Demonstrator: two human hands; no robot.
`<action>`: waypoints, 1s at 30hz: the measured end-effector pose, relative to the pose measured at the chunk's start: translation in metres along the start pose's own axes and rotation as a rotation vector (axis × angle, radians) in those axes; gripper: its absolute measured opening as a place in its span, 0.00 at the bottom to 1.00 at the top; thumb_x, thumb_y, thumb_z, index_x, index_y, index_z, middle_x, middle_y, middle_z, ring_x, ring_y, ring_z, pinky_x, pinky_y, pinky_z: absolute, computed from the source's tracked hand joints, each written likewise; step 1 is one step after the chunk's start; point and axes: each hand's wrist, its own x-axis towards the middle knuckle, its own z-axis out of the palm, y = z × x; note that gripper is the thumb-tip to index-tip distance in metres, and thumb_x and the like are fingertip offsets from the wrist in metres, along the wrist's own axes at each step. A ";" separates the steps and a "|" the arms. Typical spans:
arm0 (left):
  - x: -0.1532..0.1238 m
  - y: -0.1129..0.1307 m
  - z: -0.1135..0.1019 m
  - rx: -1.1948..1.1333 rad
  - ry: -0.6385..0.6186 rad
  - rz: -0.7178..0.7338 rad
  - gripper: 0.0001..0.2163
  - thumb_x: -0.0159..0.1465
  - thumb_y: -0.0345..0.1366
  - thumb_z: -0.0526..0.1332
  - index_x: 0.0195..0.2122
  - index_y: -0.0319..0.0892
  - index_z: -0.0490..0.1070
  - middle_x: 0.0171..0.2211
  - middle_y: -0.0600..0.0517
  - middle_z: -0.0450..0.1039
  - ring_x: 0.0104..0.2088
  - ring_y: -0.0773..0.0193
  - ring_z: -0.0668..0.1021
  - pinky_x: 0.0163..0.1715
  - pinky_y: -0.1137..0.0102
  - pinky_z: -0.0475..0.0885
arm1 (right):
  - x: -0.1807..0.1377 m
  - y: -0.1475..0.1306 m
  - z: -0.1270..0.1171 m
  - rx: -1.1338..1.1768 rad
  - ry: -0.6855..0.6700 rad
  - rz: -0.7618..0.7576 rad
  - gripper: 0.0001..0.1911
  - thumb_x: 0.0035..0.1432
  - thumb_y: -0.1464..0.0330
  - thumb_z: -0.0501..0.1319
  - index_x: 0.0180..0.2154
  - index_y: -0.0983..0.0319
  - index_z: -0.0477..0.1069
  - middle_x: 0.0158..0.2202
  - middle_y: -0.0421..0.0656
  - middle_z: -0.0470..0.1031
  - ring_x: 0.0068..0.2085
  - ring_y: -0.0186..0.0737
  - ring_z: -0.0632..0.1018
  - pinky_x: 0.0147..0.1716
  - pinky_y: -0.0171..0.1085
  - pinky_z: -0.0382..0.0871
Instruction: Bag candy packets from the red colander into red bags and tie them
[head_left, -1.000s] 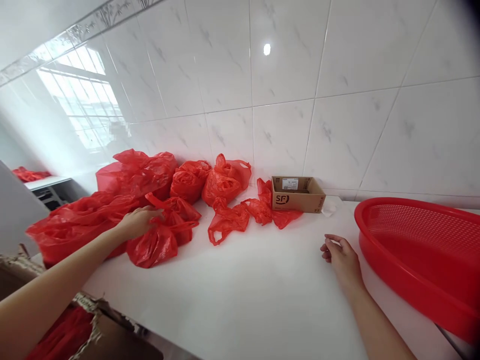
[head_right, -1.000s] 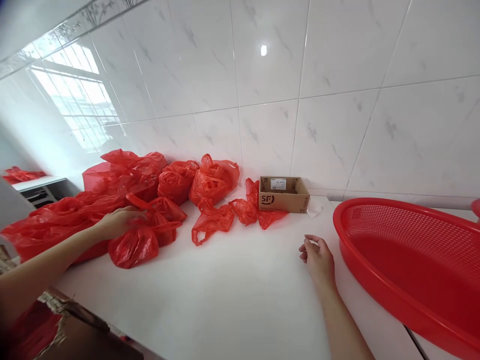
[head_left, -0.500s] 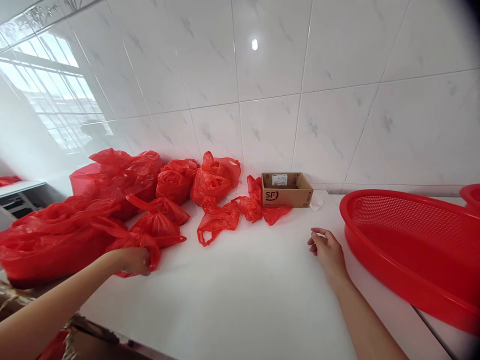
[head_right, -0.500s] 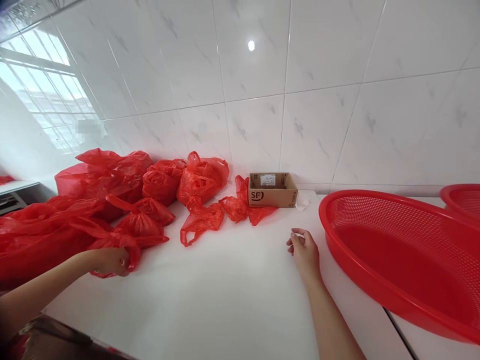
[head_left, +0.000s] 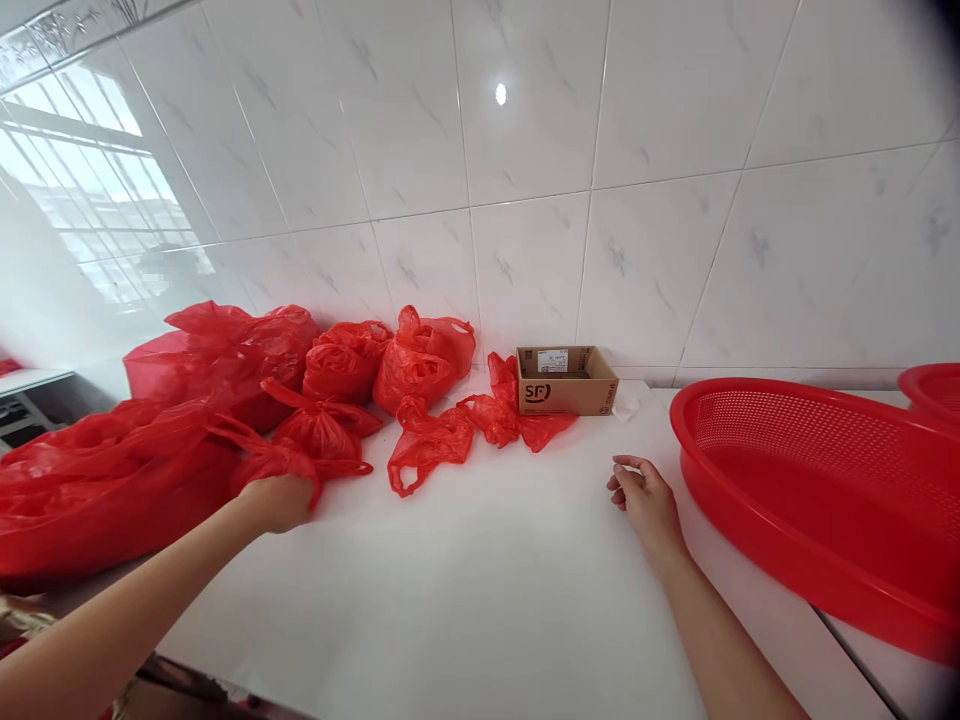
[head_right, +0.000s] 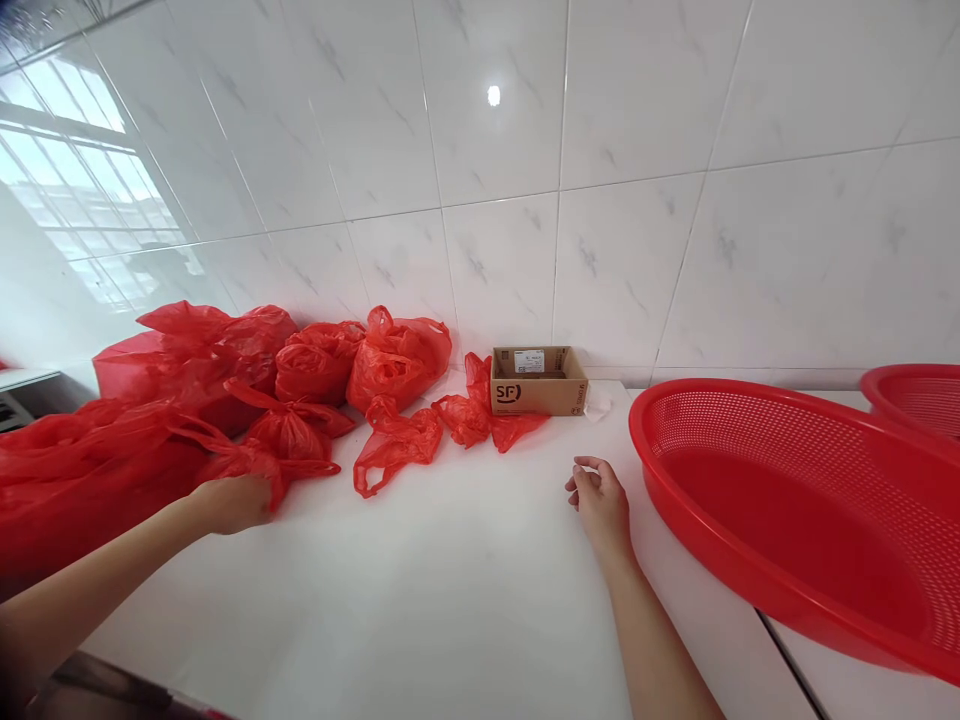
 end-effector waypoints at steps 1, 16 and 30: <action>-0.002 0.007 0.001 0.086 -0.084 0.009 0.14 0.66 0.40 0.60 0.49 0.38 0.70 0.46 0.46 0.73 0.42 0.58 0.77 0.40 0.59 0.75 | 0.000 0.001 0.000 0.007 -0.001 0.002 0.18 0.52 0.56 0.60 0.42 0.59 0.70 0.26 0.40 0.73 0.25 0.36 0.72 0.27 0.36 0.66; -0.092 0.192 0.102 0.114 -0.114 0.876 0.14 0.66 0.41 0.54 0.51 0.49 0.69 0.54 0.46 0.70 0.53 0.51 0.73 0.49 0.57 0.69 | 0.001 0.003 0.011 -0.043 -0.020 -0.117 0.09 0.55 0.60 0.56 0.36 0.57 0.69 0.22 0.36 0.72 0.23 0.37 0.72 0.25 0.35 0.65; -0.093 0.269 0.171 -0.336 0.123 0.791 0.17 0.69 0.45 0.49 0.54 0.45 0.65 0.57 0.42 0.63 0.59 0.49 0.65 0.55 0.50 0.65 | -0.067 -0.159 -0.086 -0.209 0.275 -0.940 0.12 0.63 0.70 0.55 0.48 0.57 0.67 0.35 0.40 0.75 0.37 0.37 0.77 0.38 0.37 0.72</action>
